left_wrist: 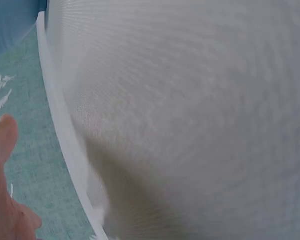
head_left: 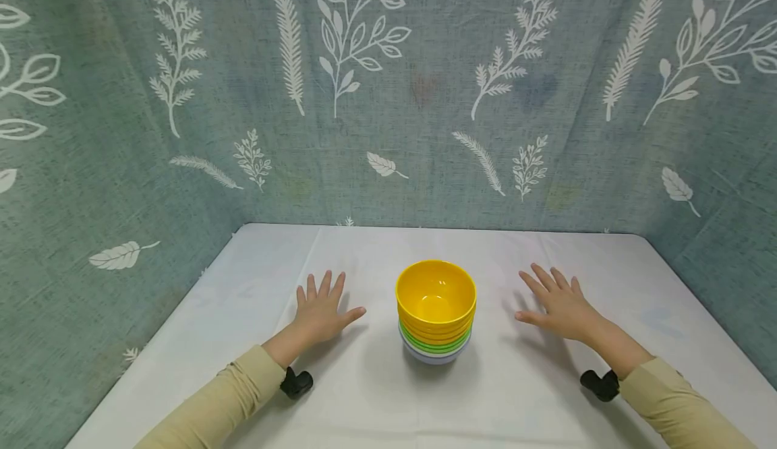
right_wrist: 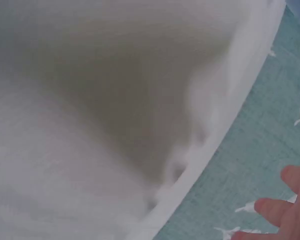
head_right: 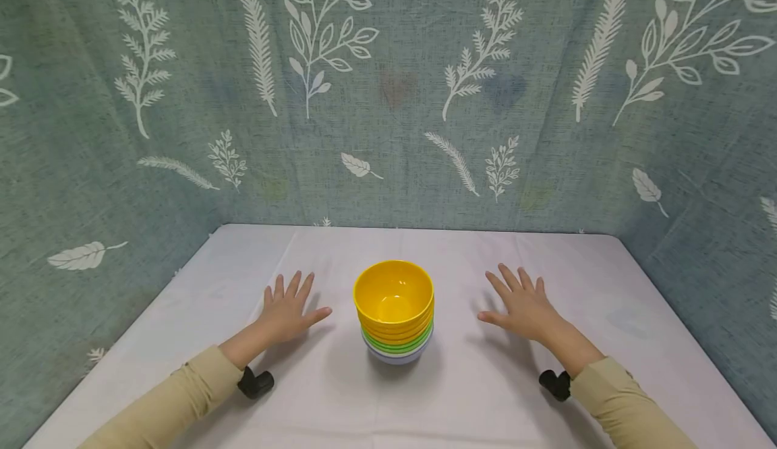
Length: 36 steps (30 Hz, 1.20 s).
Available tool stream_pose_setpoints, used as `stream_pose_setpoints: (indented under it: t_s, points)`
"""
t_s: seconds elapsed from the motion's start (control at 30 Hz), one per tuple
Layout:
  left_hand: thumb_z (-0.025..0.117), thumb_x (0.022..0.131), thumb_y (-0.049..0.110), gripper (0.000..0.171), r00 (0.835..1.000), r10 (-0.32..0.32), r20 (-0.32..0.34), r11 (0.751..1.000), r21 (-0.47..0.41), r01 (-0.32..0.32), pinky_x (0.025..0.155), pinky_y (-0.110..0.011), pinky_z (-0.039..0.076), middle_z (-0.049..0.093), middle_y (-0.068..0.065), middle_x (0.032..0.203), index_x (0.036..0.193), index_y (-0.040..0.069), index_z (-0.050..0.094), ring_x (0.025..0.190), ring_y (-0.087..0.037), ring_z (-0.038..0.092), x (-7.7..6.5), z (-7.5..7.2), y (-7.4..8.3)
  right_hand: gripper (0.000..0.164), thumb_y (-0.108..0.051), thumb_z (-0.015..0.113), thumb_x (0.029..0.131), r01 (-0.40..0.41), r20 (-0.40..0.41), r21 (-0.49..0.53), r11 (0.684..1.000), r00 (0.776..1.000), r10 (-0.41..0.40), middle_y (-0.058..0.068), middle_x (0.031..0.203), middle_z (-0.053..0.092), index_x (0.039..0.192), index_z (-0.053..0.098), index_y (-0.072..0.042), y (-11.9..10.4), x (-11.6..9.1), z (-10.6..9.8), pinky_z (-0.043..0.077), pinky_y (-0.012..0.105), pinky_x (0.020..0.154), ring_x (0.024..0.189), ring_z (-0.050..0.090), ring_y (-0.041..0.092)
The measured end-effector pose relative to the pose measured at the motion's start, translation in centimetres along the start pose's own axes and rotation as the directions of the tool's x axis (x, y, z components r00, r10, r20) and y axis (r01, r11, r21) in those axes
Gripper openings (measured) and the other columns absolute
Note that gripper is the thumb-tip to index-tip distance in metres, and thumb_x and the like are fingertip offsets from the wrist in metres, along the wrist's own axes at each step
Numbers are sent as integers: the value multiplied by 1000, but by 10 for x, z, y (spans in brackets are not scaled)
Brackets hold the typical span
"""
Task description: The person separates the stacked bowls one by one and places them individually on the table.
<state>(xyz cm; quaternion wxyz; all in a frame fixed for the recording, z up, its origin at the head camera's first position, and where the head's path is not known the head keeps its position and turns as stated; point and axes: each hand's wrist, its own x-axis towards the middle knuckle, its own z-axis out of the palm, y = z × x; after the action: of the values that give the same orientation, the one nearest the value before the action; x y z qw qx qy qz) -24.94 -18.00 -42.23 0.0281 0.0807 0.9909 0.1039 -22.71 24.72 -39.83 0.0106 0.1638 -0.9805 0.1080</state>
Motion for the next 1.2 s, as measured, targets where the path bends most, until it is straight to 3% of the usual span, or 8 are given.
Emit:
stream_pose_setpoints:
  t_s: [0.1,0.2,0.3,0.4,0.53,0.67,0.9,1.2]
  points:
    - [45,84,64,90,1000,23,0,999,-21,-23,104,-65,2,10,-24,150,147,7,14,133,-51,0,0,1,0,85,-58,56,81,19,-9,44,999,1000,-19,23,147,21,143,28,-5,-3,-1,-3,8,73,96,129,17,52]
    - [49,85,60,89,994,109,-30,990,-87,-111,105,-63,7,15,-23,150,147,6,14,134,-50,7,0,2,-1,88,-57,57,81,52,-34,115,992,998,-48,22,146,25,143,26,-2,-8,0,-5,9,71,98,130,21,47]
    - [55,84,55,89,976,207,-60,960,-178,-215,108,-58,12,19,-19,150,147,7,14,135,-45,14,0,0,0,88,-52,59,82,86,-55,226,970,996,-75,23,145,26,143,23,1,-19,1,-7,11,68,100,131,24,44]
    - [60,83,51,90,965,255,-54,927,-272,-260,109,-54,16,21,-14,150,147,10,14,136,-39,17,-1,-3,4,86,-45,61,84,115,-70,355,928,993,-97,23,146,25,144,19,1,-32,1,-10,19,65,101,131,25,43]
    - [64,82,45,89,959,285,-3,881,-393,-263,107,-54,22,24,-11,150,148,14,13,135,-35,24,-3,-6,11,82,-33,62,87,160,-95,521,839,987,-129,20,147,25,146,13,-4,-46,1,-10,33,63,95,131,27,42]
    - [65,82,42,88,951,305,52,830,-503,-239,103,-57,27,31,-10,147,148,17,12,132,-35,31,-4,-7,17,82,-29,63,86,183,-95,621,762,983,-159,18,148,25,147,11,-8,-57,3,-9,32,64,95,132,27,42]
    - [64,79,50,90,936,345,71,776,-582,-242,103,-56,28,34,-6,145,148,22,13,130,-32,34,-8,-10,30,86,-34,65,83,229,-111,687,690,971,-211,18,148,24,147,13,-9,-73,4,-8,24,61,102,131,26,41]
    - [65,81,46,89,889,451,77,641,-721,-263,101,-47,34,36,-10,143,148,20,12,126,-29,41,-12,-10,52,93,-41,66,81,254,-121,736,627,961,-247,17,149,21,147,10,-7,-91,6,-6,22,60,104,133,24,39]
